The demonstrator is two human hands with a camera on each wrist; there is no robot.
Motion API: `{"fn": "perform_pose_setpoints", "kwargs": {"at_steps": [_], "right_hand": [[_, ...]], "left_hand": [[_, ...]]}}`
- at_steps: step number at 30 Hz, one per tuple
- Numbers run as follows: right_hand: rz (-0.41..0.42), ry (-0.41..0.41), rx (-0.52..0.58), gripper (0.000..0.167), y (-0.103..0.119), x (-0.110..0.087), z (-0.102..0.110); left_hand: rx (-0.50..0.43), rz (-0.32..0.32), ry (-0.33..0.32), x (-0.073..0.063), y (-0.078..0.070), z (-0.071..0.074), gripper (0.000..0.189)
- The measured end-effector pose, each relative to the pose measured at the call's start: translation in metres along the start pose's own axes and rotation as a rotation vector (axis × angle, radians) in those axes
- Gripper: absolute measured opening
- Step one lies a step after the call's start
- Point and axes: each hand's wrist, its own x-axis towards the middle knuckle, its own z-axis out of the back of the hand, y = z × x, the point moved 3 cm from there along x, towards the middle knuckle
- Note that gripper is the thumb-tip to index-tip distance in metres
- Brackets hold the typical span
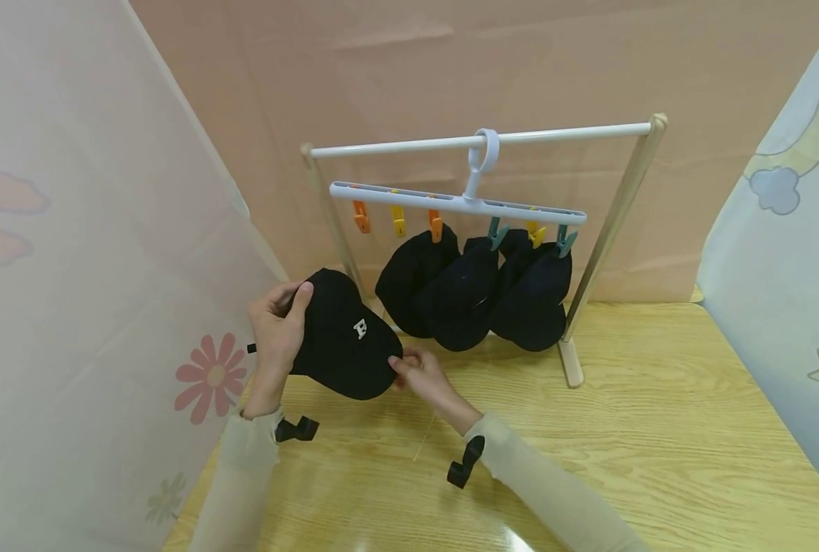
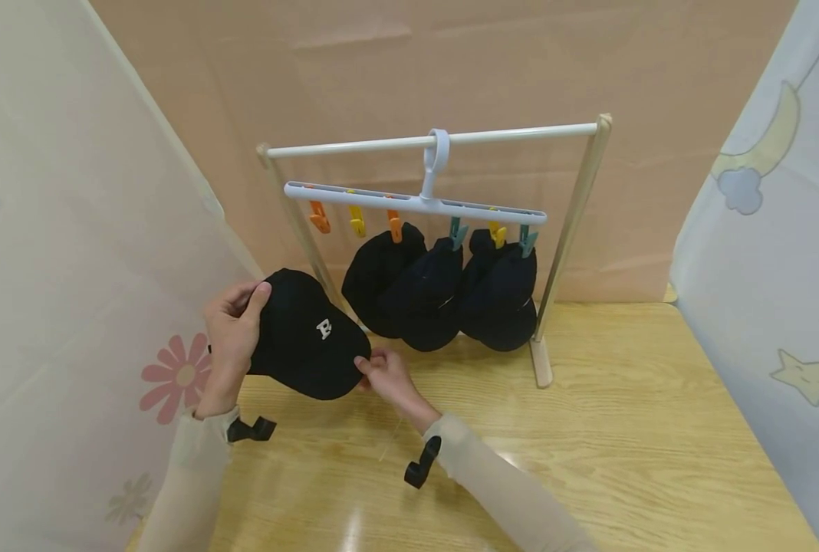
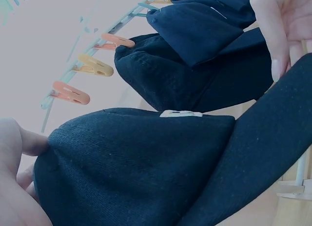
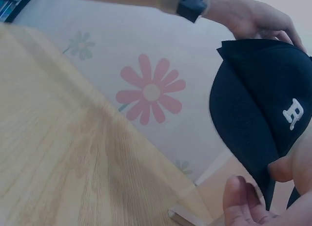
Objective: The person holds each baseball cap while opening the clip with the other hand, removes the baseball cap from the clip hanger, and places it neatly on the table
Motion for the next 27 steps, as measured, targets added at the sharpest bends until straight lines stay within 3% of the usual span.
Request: {"fn": "perform_pose_setpoints", "kwargs": {"at_steps": [6,16,27], "right_hand": [[0.017,-0.023,0.013,0.038,0.001,-0.001,0.001],[0.055,-0.015,0.012,0.036,0.001,-0.001,0.005],[0.041,-0.015,0.010,0.041,0.002,-0.004,0.010]], "left_hand": [[0.039,0.049,-0.005,-0.002,0.001,0.002,0.017],[0.084,0.119,0.109,-0.001,0.005,0.007,0.026],[0.080,0.183,0.169,-0.002,0.008,0.013,0.028]]}}
